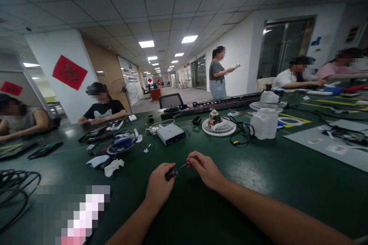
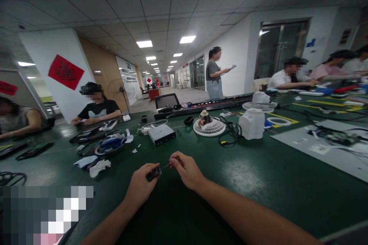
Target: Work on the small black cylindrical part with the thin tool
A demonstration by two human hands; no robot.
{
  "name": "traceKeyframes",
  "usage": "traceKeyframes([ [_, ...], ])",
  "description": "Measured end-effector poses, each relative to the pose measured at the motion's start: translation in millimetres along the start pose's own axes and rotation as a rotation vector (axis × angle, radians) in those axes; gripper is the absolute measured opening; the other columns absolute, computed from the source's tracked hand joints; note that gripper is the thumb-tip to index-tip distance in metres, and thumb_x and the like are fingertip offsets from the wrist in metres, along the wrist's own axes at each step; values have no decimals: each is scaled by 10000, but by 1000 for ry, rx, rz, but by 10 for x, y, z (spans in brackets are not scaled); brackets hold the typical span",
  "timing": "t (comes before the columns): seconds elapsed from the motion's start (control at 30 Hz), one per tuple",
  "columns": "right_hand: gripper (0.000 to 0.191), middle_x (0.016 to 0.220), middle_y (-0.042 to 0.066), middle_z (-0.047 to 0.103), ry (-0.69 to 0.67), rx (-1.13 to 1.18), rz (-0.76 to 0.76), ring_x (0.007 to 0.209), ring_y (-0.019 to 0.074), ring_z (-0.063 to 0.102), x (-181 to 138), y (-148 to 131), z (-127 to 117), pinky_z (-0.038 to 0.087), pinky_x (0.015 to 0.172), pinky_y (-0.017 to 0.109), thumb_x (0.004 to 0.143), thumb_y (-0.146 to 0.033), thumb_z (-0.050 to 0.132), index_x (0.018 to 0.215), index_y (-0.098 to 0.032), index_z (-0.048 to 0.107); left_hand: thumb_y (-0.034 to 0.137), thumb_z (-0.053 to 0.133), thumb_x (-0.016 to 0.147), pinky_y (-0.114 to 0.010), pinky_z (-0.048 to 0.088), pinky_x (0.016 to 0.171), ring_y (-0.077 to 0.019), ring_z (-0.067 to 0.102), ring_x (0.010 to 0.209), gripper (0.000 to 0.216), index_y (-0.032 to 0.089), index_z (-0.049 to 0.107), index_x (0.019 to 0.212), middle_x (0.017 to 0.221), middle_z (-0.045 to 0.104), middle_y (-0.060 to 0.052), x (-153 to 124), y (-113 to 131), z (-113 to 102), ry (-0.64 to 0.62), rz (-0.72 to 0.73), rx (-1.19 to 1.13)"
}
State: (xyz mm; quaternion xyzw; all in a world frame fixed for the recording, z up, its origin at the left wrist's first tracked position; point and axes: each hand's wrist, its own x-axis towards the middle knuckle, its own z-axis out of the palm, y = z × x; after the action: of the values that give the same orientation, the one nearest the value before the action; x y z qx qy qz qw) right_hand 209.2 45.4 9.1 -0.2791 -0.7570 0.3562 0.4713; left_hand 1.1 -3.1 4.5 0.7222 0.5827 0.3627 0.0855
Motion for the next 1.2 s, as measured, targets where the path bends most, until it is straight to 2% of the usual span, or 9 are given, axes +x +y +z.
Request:
traceKeyframes([
  [0.13,261,812,24,667,-47,14,-7,767,173,654,7,-17,-30,483,727,279,996,-392,475,937,-187,624,105,606,788,-348,503,963,-208,663,1050,436,238,705,1192,1148,718,-38,-12,28,-2,-58,-2,27],
  [0.3,255,803,23,674,-12,0,13,772,177,658,13,-15,-42,484,740,284,992,-385,485,919,-188,629,102,595,792,-351,499,960,-214,658,1050,451,233,697,1211,1149,716,-44,1,33,-15,-67,-2,43],
  [0.4,245,831,32,691,-54,44,14,798,187,669,14,-19,-34,494,753,294,984,-385,499,938,-189,638,77,587,775,-366,494,962,-225,653,1063,474,249,703,1202,1146,717,-44,11,-7,-11,-59,6,56],
  [0.53,245,820,33,697,-16,-6,39,788,191,666,24,-21,-38,489,749,301,977,-388,509,917,-194,646,81,604,773,-366,496,964,-224,665,1042,456,235,711,1189,1139,722,-51,26,-58,-7,-36,-16,47],
  [0.6,255,815,31,697,-48,18,30,782,189,664,29,-8,-43,491,744,300,975,-399,509,920,-194,649,71,609,763,-369,494,969,-223,664,1048,459,240,717,1176,1139,724,-46,29,-67,-11,-37,-14,47],
  [0.73,237,902,44,713,-51,58,26,845,196,671,35,35,-46,492,765,307,960,-402,541,987,-199,659,96,606,780,-371,498,971,-222,667,1052,445,236,707,1190,1155,723,-49,27,-50,-26,-50,-18,38],
  [0.9,286,829,36,702,-59,143,53,771,182,647,49,54,-46,467,652,276,963,-440,524,940,-186,653,91,622,761,-372,498,985,-223,671,1056,434,207,713,1169,1143,729,-58,20,-35,-24,-54,-22,26],
  [1.07,260,879,39,714,-15,119,87,827,189,663,55,57,-43,485,727,293,950,-431,554,955,-191,654,114,638,772,-377,504,979,-223,675,1048,415,209,706,1171,1143,727,-58,27,-55,-18,-21,-14,9],
  [1.2,277,826,32,699,-39,112,68,786,184,659,46,45,-38,487,698,286,969,-429,519,927,-188,650,81,644,750,-380,502,982,-226,677,1044,421,218,719,1141,1123,734,-51,27,-40,-26,-29,-9,17],
])
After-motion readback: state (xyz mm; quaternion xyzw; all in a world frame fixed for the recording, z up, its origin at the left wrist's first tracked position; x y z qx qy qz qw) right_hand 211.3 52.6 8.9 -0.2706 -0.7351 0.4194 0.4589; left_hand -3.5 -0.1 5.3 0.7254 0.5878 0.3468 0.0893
